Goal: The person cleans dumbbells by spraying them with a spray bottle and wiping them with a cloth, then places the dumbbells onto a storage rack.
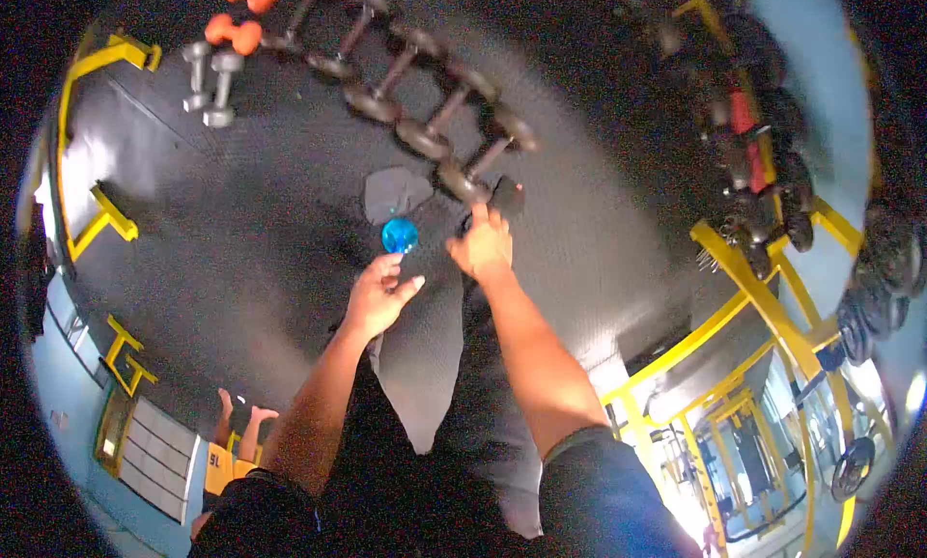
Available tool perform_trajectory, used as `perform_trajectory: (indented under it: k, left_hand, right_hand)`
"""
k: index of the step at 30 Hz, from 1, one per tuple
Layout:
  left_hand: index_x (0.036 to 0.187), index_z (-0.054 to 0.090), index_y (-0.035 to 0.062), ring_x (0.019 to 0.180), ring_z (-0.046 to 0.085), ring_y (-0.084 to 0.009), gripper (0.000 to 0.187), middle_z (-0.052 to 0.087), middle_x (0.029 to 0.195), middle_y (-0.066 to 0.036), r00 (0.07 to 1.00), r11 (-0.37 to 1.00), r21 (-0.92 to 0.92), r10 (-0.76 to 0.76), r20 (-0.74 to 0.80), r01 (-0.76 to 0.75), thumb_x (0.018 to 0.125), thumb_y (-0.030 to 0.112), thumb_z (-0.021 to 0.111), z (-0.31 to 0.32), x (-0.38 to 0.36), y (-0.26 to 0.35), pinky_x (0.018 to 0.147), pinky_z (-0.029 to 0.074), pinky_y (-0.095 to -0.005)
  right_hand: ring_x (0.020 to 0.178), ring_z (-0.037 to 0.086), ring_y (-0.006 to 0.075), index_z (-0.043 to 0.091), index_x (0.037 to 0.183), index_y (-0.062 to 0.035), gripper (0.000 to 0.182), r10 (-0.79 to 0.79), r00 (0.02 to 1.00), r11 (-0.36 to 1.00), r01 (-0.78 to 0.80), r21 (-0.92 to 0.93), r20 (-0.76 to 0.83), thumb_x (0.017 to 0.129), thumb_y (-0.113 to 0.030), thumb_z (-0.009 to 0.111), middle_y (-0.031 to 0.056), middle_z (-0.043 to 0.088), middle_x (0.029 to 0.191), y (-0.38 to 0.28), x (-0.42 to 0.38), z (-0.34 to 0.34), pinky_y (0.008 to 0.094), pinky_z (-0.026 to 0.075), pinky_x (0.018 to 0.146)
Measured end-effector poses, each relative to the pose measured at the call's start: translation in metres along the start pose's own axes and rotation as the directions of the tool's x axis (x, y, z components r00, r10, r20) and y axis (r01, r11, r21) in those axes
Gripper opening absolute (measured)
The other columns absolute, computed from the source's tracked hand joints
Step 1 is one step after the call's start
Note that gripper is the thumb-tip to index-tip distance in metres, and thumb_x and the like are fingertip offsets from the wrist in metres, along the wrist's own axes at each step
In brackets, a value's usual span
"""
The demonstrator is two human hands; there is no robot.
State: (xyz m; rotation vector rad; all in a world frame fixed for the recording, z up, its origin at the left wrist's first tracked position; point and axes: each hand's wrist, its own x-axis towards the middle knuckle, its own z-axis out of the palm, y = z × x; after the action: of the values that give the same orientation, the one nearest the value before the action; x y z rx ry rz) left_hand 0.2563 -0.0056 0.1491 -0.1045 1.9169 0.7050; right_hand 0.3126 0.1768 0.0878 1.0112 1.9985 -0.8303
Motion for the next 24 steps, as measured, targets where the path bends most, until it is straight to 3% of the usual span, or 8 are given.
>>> perform_trajectory:
  k: [7, 9, 11, 15, 17, 22, 23, 24]
  left_hand:
    - [0.120, 0.052, 0.0051, 0.106, 0.058, -0.0343, 0.057, 0.059, 0.113, -0.020, 0.999, 0.996, 0.076, 0.052, -0.010, -0.051, 0.075, 0.033, 0.074, 0.041, 0.081, -0.083, 0.090, 0.047, -0.0415]
    - [0.119, 0.053, 0.0051, 0.105, 0.058, -0.0347, 0.056, 0.059, 0.112, -0.020, 1.000, 1.000, 0.018, 0.013, -0.020, -0.013, 0.075, 0.033, 0.074, 0.036, 0.077, -0.103, 0.089, 0.047, -0.0417]
    - [0.118, 0.053, 0.0051, 0.104, 0.058, -0.0350, 0.055, 0.059, 0.111, -0.021, 1.000, 0.999, -0.032, 0.005, -0.020, -0.006, 0.075, 0.032, 0.074, 0.031, 0.060, -0.121, 0.088, 0.048, -0.0419]
    - [0.119, 0.053, 0.0054, 0.098, 0.060, -0.0331, 0.056, 0.060, 0.108, -0.020, 0.998, 0.996, -0.084, 0.017, -0.059, -0.022, 0.075, 0.033, 0.075, 0.006, 0.026, -0.152, 0.084, 0.049, -0.0415]
    - [0.120, 0.053, 0.0057, 0.098, 0.061, -0.0310, 0.059, 0.060, 0.109, -0.019, 0.997, 0.989, -0.122, -0.080, 0.001, 0.079, 0.074, 0.035, 0.075, -0.009, 0.011, -0.144, 0.084, 0.049, -0.0401]
    - [0.124, 0.051, 0.0032, 0.101, 0.061, -0.0257, 0.064, 0.062, 0.111, -0.016, 0.996, 0.896, -0.436, -0.071, 0.052, 0.086, 0.076, 0.039, 0.075, -0.015, 0.001, -0.143, 0.086, 0.048, -0.0350]
    - [0.124, 0.051, 0.0032, 0.101, 0.061, -0.0257, 0.064, 0.062, 0.111, -0.016, 0.996, 0.888, -0.451, -0.075, 0.039, 0.085, 0.076, 0.039, 0.075, -0.019, 0.003, -0.138, 0.086, 0.048, -0.0350]
    - [0.125, 0.051, 0.0073, 0.101, 0.059, -0.0231, 0.062, 0.060, 0.114, -0.014, 0.981, 0.751, -0.632, -0.138, 0.134, 0.192, 0.078, 0.040, 0.073, -0.023, 0.004, -0.131, 0.084, 0.047, -0.0351]
  right_hand:
    - [0.103, 0.055, 0.0422, 0.042, 0.121, -0.0082, 0.073, -0.048, 0.963, 0.951, -0.038, -0.307, -0.266, 0.063, -0.028, 0.081, 0.0224, 0.053, 0.112, 0.028, 0.133, 0.107, 0.0495, 0.049, 0.086]
    - [0.093, 0.058, 0.0433, 0.046, 0.112, -0.0059, 0.060, -0.171, 0.949, 0.944, 0.080, -0.319, -0.266, 0.065, -0.023, 0.079, 0.0242, 0.058, 0.102, 0.061, 0.159, 0.128, 0.0489, 0.049, 0.082]
    - [0.090, 0.058, 0.0440, 0.051, 0.097, -0.0044, 0.035, -0.244, 0.908, 0.953, 0.159, -0.257, -0.341, 0.070, -0.016, 0.069, 0.0245, 0.061, 0.092, 0.064, 0.157, 0.128, 0.0479, 0.048, 0.079]
    - [0.098, 0.060, 0.0395, 0.050, 0.112, -0.0062, 0.054, -0.122, 0.963, 0.951, 0.044, -0.307, -0.239, 0.065, -0.020, 0.072, 0.0203, 0.063, 0.103, 0.063, 0.153, 0.095, 0.0431, 0.050, 0.085]
    - [0.088, 0.065, 0.0352, 0.058, 0.103, -0.0027, 0.045, -0.139, 0.966, 0.949, 0.067, -0.309, -0.219, 0.062, -0.017, 0.068, 0.0216, 0.067, 0.093, 0.034, 0.121, 0.044, 0.0390, 0.051, 0.081]
    - [0.056, 0.051, 0.0197, 0.057, 0.088, 0.0049, 0.034, 0.103, 0.995, 0.936, -0.098, 0.337, 0.002, 0.055, -0.002, 0.056, 0.0091, 0.056, 0.064, -0.026, 0.063, -0.029, 0.0328, 0.037, 0.051]
    - [0.058, 0.052, 0.0166, 0.056, 0.090, 0.0049, 0.033, 0.115, 0.993, 0.910, -0.122, 0.396, 0.042, 0.057, -0.001, 0.055, 0.0081, 0.055, 0.062, -0.027, 0.051, -0.028, 0.0282, 0.039, 0.056]
    - [0.055, 0.053, 0.0180, 0.057, 0.087, 0.0055, 0.032, 0.070, 0.997, 0.877, -0.074, 0.475, 0.026, 0.056, -0.001, 0.058, 0.0080, 0.057, 0.060, -0.011, 0.045, -0.019, 0.0324, 0.044, 0.055]
